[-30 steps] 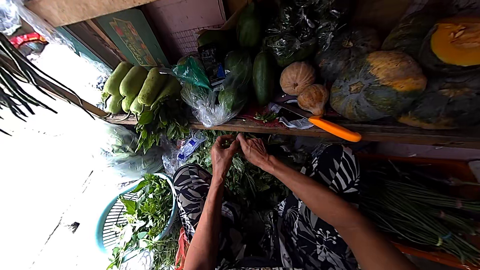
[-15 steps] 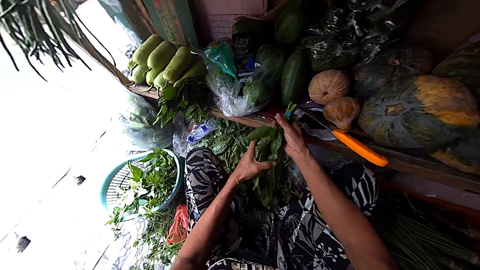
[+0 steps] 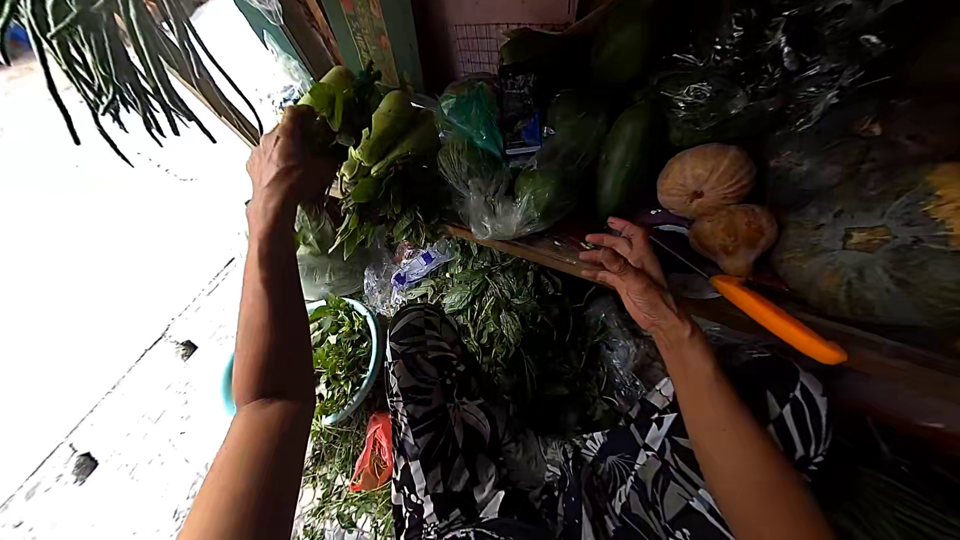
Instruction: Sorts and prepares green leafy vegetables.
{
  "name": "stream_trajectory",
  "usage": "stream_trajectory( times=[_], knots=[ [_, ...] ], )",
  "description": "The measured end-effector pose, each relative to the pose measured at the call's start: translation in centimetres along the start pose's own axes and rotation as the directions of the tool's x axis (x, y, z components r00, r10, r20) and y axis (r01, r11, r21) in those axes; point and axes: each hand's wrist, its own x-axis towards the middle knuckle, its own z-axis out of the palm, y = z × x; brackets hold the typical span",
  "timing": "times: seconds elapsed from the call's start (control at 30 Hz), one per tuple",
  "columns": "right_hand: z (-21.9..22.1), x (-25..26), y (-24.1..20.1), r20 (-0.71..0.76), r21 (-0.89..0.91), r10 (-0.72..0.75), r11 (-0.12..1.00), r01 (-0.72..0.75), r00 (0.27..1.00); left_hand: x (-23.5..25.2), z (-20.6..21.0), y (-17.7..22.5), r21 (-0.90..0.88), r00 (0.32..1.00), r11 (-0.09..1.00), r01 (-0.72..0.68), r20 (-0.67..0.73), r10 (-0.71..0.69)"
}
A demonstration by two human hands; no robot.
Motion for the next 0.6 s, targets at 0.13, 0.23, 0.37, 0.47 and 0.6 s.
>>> stream_trajectory(
  times=[0.13, 0.23, 0.37, 0.47, 0.6],
  knots=[
    [0.1, 0.0, 0.1, 0.023, -0.071, 0.016, 0.997, -0.015, 1.0, 5.7, 2.3, -0.8, 0.156, 0.997, 0.988, -0.015, 0.073, 0.004],
    [0.2, 0.2, -0.2, 0.047, -0.146, 0.036, 0.989, -0.029, 0.998, 8.7, 6.7, -0.8, 0.114, 0.991, 0.992, -0.049, 0.128, 0.034],
    [0.0, 0.5, 0.4, 0.056, -0.228, 0.04, 0.973, -0.026, 0.998, 10.4, 13.3, -1.0, 0.106, 0.973, 0.993, -0.046, 0.229, 0.021],
    [-0.1, 0.5, -0.2, 0.045, -0.277, 0.037, 0.961, -0.023, 0.998, 6.6, 12.1, 3.4, 0.122, 0.993, 0.987, -0.107, 0.069, 0.099],
    [-0.6, 0.7, -0.8, -0.016, -0.318, 0.023, 0.948, -0.027, 1.0, -5.5, 12.6, 10.0, 0.16, 0.94, 0.978, -0.137, 0.333, 0.077]
  ],
)
